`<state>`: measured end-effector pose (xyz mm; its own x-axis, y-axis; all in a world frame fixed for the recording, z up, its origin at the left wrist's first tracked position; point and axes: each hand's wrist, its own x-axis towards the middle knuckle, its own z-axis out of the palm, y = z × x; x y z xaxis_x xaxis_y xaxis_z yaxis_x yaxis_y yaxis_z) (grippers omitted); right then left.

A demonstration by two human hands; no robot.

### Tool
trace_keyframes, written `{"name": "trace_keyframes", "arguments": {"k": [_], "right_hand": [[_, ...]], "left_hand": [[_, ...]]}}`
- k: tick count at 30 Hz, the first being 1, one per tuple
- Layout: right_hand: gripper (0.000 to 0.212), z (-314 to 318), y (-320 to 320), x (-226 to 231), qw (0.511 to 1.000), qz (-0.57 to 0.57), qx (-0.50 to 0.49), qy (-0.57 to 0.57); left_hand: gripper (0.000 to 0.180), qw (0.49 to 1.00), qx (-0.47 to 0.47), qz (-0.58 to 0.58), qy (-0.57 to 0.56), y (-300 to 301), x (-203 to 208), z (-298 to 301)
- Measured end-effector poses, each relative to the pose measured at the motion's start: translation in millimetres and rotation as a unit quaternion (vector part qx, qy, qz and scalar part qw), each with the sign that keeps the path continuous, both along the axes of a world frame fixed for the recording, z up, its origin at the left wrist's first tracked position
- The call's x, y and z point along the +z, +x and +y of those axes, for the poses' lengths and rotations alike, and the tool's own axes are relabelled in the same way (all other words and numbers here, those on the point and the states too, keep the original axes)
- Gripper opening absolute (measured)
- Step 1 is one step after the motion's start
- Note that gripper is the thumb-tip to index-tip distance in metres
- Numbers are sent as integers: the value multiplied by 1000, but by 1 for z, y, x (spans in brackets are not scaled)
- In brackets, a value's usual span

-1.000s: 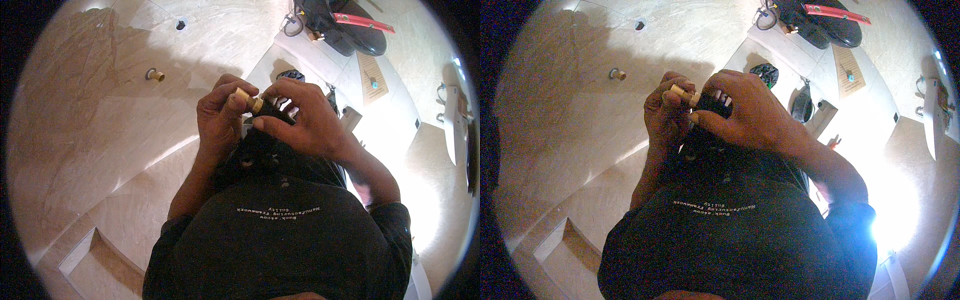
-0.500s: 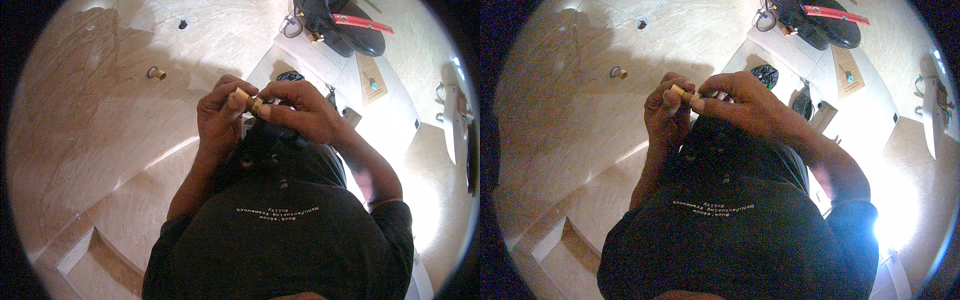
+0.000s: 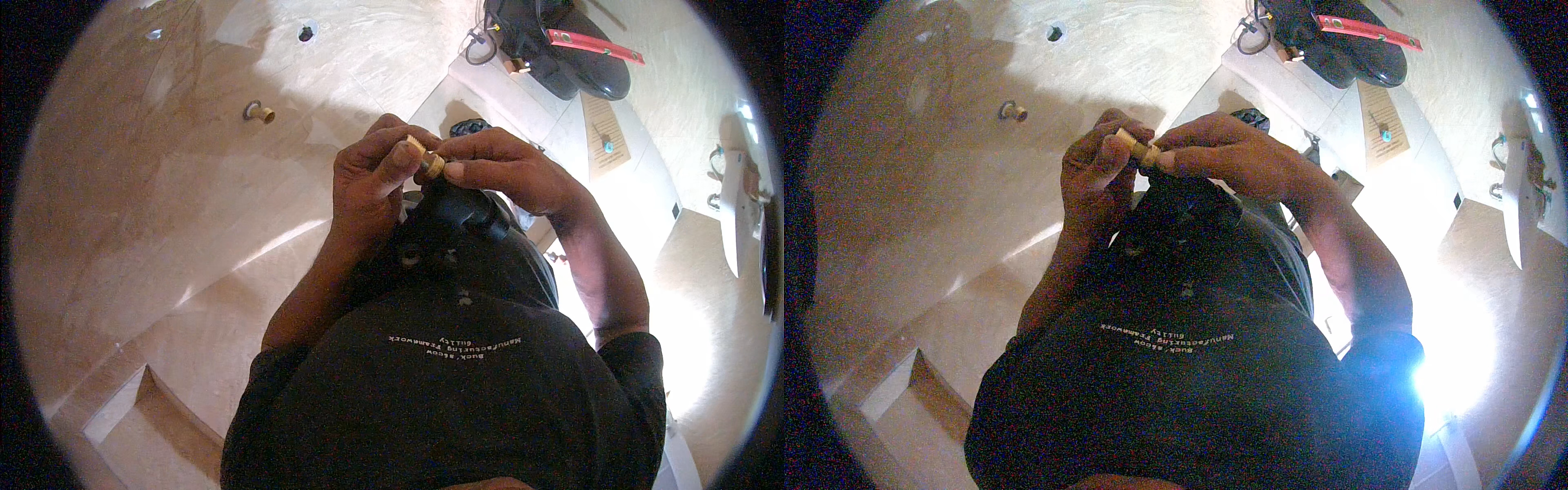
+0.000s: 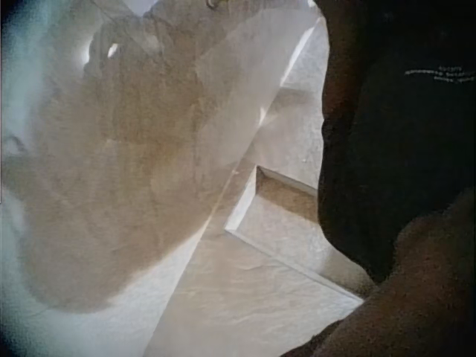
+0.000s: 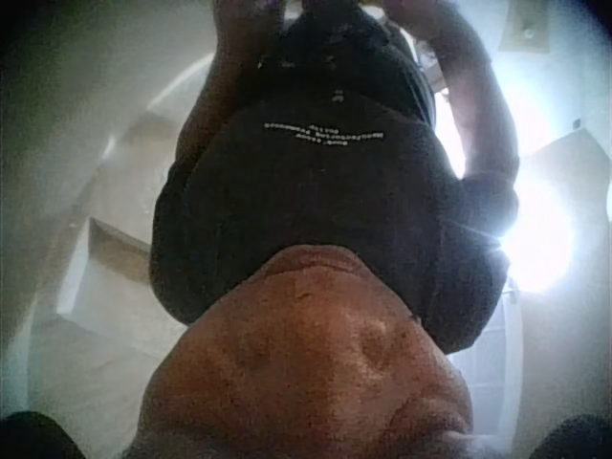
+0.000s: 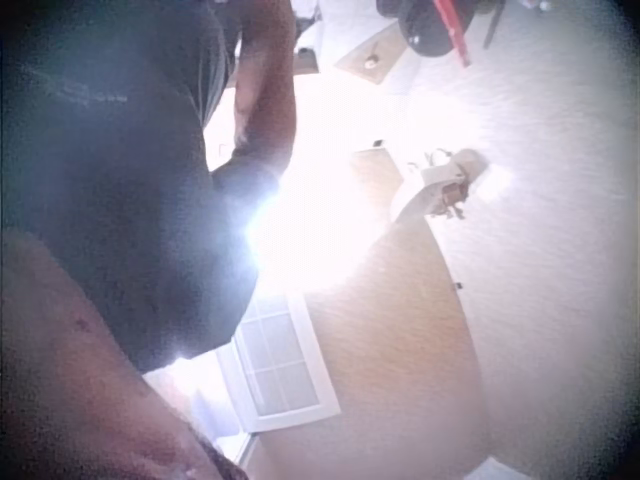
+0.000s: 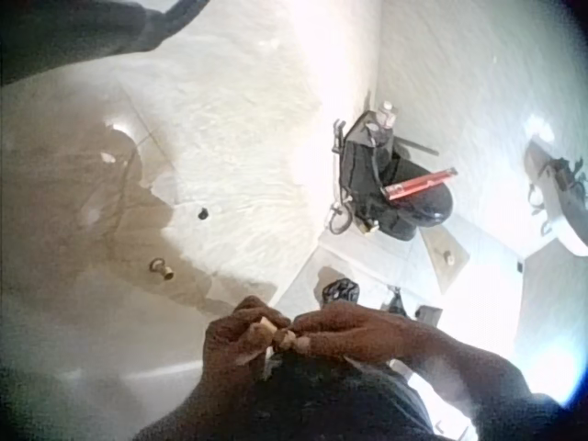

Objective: The person installs a shower faucet onto a wall by hand and using a level. The person holds the faucet assembly against the wall, checks the level with another person, and applies plumbing tape to the threaded pipe before attempting to mount it.

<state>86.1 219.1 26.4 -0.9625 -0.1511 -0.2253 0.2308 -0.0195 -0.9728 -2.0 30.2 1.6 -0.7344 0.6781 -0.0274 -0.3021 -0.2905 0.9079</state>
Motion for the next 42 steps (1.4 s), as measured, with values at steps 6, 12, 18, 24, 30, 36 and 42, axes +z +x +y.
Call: {"name": "trace_keyframes", "arguments": {"k": [6,12,18,24,30,36,42], "right_hand": [[39,-13,4,-11,1000,-10,1,-9],[38,-23,14,-17,995,1,-99,6],[42,-20,22,-19,971,-66,-189,-128],[43,-22,32,-20,967,-59,-209,-137],[38,-20,40,-30,977,-42,-183,-98],[33,-34,39,-13,973,-19,-215,84],[28,-32,40,15,976,-15,-143,166]], "left_hand": [[32,996,-7,89,-16,-6,2,1],[42,990,-115,37,-75,-21,-11,5],[63,978,-178,-98,-45,-24,-9,18],[54,918,-245,-302,74,-26,-22,24],[35,988,-135,-33,-67,-8,-4,20],[25,983,-84,97,-134,-3,8,9],[19,981,-58,137,-124,10,12,7]]}}
